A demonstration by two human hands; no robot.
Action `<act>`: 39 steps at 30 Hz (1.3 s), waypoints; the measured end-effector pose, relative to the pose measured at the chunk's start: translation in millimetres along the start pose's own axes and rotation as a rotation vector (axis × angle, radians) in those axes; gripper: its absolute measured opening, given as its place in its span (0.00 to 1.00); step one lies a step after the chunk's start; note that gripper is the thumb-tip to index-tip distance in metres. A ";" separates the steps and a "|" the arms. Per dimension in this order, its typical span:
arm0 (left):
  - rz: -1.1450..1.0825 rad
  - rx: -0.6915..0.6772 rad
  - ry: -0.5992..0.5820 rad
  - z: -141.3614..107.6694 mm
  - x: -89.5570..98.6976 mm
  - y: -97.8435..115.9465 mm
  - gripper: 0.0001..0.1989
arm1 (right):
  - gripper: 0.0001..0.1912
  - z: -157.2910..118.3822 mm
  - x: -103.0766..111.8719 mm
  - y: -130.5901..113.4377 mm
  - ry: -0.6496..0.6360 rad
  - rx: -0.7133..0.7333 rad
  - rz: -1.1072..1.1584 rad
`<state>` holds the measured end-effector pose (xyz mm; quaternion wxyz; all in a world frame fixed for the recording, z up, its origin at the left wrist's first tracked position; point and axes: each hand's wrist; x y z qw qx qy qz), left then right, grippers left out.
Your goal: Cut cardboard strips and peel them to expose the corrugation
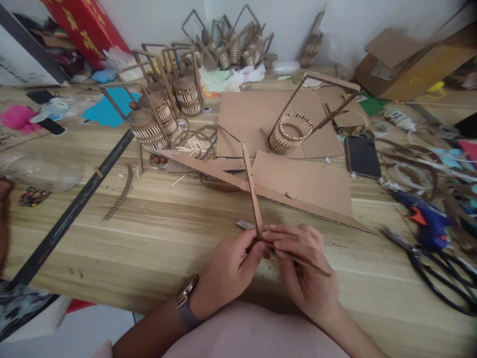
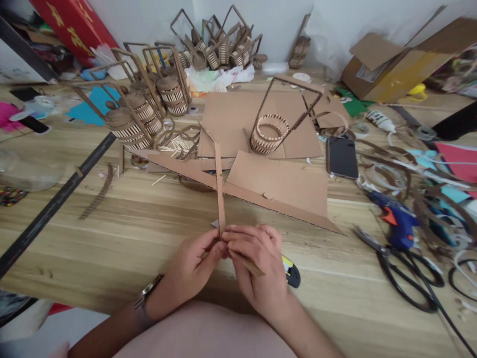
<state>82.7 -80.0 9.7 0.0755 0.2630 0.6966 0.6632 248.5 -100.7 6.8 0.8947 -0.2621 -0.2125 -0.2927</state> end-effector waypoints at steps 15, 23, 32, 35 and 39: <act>0.015 -0.022 0.076 -1.4 -3.9 2.0 0.11 | 0.09 -6.1 -1.1 -2.8 -0.073 0.110 -0.185; 0.093 -0.060 0.052 -4.0 -4.0 -1.7 0.11 | 0.08 0.8 -0.7 -1.6 -0.032 -0.010 -0.160; -0.032 -0.033 0.006 -1.6 -1.7 0.9 0.10 | 0.08 2.2 0.1 -3.6 -0.026 0.005 -0.124; -0.022 -0.018 0.038 -2.0 -2.3 0.2 0.12 | 0.05 2.2 -0.6 -4.0 -0.049 0.022 -0.158; 0.023 -0.034 0.054 -2.3 -2.9 -0.8 0.12 | 0.07 0.2 -1.1 -3.3 -0.065 0.056 -0.184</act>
Point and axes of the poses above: each hand's wrist, its own z-axis towards the middle knuckle, its own x-axis out of the back of the hand, y = z × x, and after that the axes turned 8 degrees about x, right-handed
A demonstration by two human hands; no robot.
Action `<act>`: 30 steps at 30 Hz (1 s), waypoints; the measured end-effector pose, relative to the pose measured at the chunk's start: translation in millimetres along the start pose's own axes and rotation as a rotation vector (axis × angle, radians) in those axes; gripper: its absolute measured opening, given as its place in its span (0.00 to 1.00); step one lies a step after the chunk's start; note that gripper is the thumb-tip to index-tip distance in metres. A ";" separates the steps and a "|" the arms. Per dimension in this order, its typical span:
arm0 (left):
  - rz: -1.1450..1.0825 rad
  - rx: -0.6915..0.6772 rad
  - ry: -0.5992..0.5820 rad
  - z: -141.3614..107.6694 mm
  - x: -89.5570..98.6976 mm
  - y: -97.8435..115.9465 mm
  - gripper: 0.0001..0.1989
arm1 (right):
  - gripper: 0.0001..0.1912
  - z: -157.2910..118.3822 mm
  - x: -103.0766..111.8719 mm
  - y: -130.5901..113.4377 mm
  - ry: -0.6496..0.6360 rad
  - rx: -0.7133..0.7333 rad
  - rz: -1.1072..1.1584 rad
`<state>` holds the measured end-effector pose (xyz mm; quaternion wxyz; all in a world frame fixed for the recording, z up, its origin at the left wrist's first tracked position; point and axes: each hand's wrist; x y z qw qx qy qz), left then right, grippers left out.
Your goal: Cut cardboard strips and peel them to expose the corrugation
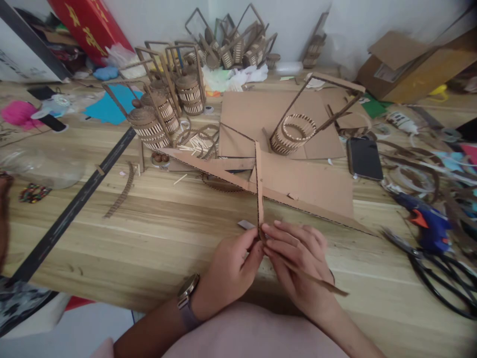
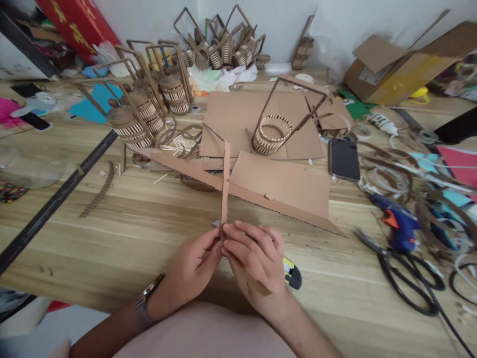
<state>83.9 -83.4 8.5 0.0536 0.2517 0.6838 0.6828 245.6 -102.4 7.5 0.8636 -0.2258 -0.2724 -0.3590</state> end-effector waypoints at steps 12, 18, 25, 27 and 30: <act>0.080 -0.036 -0.060 -1.5 2.1 3.1 0.12 | 0.09 2.3 1.8 4.7 0.038 -0.109 0.027; -0.018 -0.013 -0.075 -0.4 2.2 2.1 0.11 | 0.09 3.4 3.0 1.1 0.016 -0.074 0.042; 0.031 -0.014 -0.039 0.7 1.9 -1.9 0.12 | 0.05 0.6 0.7 1.5 0.004 0.012 -0.017; 0.051 -0.017 -0.041 0.5 2.0 -1.9 0.12 | 0.08 0.9 0.7 2.1 -0.009 0.035 -0.035; 0.058 -0.016 -0.056 -0.3 2.2 -0.9 0.10 | 0.11 2.4 2.0 1.5 -0.009 0.034 -0.057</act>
Point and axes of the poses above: each hand's wrist, its own z-axis towards the middle knuckle, its own x-axis out of the back of the hand, y = z × x, and after that the axes turned 8 degrees about x, right-handed
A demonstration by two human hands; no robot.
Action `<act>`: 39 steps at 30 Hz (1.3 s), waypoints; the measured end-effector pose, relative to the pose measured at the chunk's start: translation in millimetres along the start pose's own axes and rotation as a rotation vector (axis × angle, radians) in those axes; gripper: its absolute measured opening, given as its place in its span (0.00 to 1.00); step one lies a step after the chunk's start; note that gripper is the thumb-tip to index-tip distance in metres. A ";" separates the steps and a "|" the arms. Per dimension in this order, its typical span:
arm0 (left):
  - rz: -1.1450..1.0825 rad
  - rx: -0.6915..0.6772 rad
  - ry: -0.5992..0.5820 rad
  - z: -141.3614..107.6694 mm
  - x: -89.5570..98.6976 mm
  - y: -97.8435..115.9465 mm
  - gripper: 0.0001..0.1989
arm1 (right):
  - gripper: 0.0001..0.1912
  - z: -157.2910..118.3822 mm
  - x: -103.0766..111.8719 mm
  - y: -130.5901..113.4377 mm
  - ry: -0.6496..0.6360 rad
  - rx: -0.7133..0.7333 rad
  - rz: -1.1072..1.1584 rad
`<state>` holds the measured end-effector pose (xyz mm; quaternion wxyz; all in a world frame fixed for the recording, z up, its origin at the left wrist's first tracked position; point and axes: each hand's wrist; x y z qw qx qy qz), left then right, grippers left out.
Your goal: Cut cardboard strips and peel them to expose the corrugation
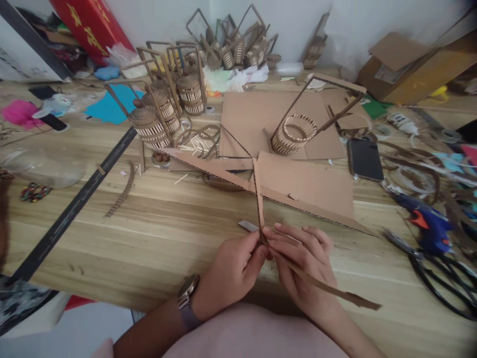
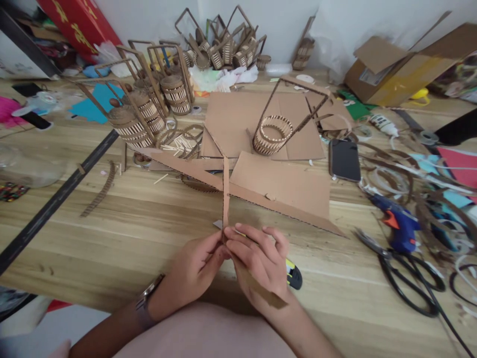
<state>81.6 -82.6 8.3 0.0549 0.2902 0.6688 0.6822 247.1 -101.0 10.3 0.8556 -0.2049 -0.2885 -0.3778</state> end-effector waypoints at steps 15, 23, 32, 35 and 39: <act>0.032 -0.066 -0.090 1.4 1.0 1.3 0.10 | 0.09 -3.3 0.1 4.4 0.109 -0.183 0.134; -0.058 0.040 -0.034 1.3 2.9 -0.1 0.13 | 0.08 -1.0 1.5 0.0 -0.004 -0.039 0.079; 0.017 -0.023 -0.013 0.6 1.1 -2.5 0.12 | 0.12 -3.9 0.5 0.7 -0.005 -0.064 0.019; 0.028 -0.038 -0.033 1.3 1.0 -1.7 0.11 | 0.10 -4.9 -0.9 2.0 0.031 -0.120 0.051; 0.014 -0.035 -0.072 1.2 1.7 0.4 0.10 | 0.08 -7.3 -3.1 4.0 0.100 -0.193 0.121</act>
Point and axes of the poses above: each hand's wrist, its own z-axis towards the middle knuckle, its own x-axis out of the back of the hand, y = z × x, and after that the axes turned 8 degrees about x, right-handed
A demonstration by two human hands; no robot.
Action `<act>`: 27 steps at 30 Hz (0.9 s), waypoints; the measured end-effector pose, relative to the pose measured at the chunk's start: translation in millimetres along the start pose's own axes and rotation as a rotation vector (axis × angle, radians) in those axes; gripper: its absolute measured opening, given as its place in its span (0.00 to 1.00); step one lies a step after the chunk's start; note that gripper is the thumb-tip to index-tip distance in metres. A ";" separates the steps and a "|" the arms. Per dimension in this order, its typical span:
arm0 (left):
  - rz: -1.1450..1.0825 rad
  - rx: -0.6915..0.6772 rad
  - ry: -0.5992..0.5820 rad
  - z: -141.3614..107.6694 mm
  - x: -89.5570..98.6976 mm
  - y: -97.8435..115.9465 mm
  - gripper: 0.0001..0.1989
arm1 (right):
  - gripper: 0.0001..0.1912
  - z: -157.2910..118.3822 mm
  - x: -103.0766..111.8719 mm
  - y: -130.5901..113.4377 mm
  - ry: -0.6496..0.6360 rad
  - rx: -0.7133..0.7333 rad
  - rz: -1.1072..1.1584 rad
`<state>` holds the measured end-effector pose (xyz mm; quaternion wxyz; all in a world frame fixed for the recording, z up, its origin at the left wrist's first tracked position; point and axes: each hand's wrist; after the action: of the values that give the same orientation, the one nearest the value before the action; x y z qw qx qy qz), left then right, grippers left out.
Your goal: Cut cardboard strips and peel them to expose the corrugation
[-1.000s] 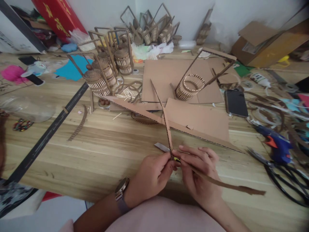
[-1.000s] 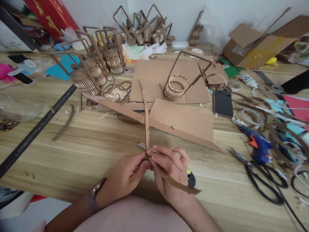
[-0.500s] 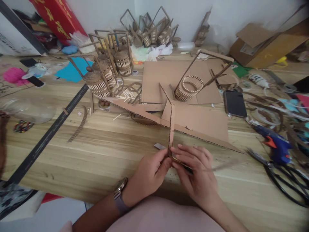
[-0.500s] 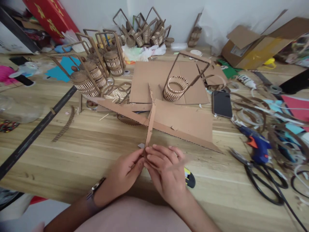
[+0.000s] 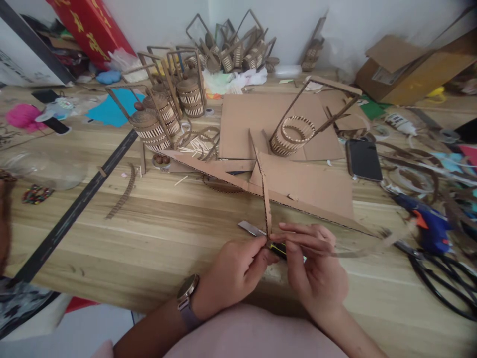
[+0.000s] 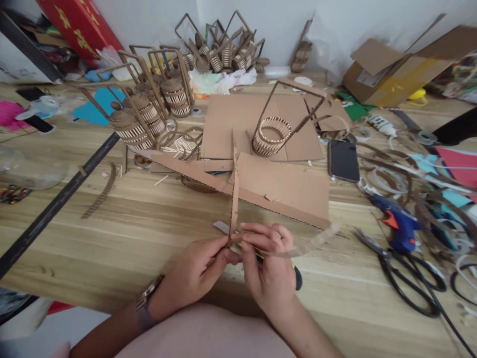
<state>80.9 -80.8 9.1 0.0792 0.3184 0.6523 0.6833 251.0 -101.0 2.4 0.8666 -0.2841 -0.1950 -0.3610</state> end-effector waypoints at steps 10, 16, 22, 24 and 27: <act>-0.081 0.091 0.043 0.8 -0.5 -6.3 0.15 | 0.04 5.8 0.5 -8.0 -0.100 0.150 -0.111; -0.028 0.062 0.031 0.3 -0.8 -6.6 0.15 | 0.06 3.0 1.1 -6.0 -0.127 0.136 -0.135; -0.068 0.004 -0.022 1.6 1.8 0.6 0.12 | 0.07 -1.0 0.5 -1.9 -0.011 -0.013 0.017; -0.084 0.038 -0.022 1.5 2.4 1.6 0.12 | 0.07 -1.8 0.1 -1.9 0.011 -0.023 0.045; -0.164 0.098 -0.028 1.4 2.6 -0.6 0.12 | 0.08 -0.4 0.7 -3.7 -0.045 0.048 0.027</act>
<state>79.4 -78.2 9.3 0.1283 0.2769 0.7077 0.6372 248.8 -103.7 3.7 0.8733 -0.2736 -0.2191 -0.3383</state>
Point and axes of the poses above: each hand's wrist, its own z-axis towards the middle knuckle, its own x-axis out of the back of the hand, y = z × x, and after that the axes turned 8 degrees about x, right-handed
